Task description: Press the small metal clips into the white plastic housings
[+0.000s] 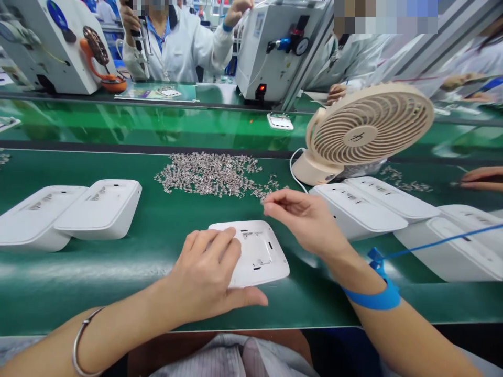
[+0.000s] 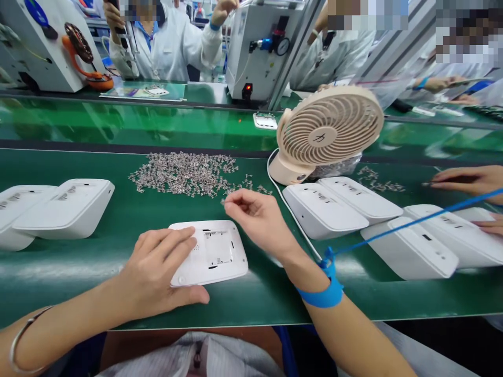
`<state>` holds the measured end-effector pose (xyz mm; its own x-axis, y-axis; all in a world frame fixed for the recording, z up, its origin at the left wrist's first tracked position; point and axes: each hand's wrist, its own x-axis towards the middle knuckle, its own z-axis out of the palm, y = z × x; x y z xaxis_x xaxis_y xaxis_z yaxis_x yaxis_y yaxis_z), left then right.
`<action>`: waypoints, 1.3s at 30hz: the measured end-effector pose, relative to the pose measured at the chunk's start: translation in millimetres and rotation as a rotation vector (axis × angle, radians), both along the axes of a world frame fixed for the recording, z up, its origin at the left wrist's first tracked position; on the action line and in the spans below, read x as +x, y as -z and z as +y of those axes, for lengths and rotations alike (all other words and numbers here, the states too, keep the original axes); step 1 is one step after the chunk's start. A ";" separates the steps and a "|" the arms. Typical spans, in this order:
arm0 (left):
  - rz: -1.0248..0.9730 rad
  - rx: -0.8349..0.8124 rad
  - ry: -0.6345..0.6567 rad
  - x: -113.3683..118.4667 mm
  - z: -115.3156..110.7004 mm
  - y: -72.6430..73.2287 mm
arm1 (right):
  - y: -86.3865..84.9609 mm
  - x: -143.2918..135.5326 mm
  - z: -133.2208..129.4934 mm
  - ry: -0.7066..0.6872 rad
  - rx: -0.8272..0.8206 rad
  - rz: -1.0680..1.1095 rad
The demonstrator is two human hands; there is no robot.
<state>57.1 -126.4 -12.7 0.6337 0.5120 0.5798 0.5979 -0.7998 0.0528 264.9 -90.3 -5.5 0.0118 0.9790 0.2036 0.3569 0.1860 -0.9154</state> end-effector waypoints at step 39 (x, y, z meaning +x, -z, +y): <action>-0.026 -0.223 0.007 2.7 -1.4 1.5 | -4.5 3.0 -20.5 -0.358 0.294 -0.918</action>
<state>59.8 -127.8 -14.2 0.6240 0.6251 0.4689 0.5885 -0.7707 0.2444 267.9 -110.8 -1.0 -0.5518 0.8045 0.2195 0.7760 0.5918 -0.2183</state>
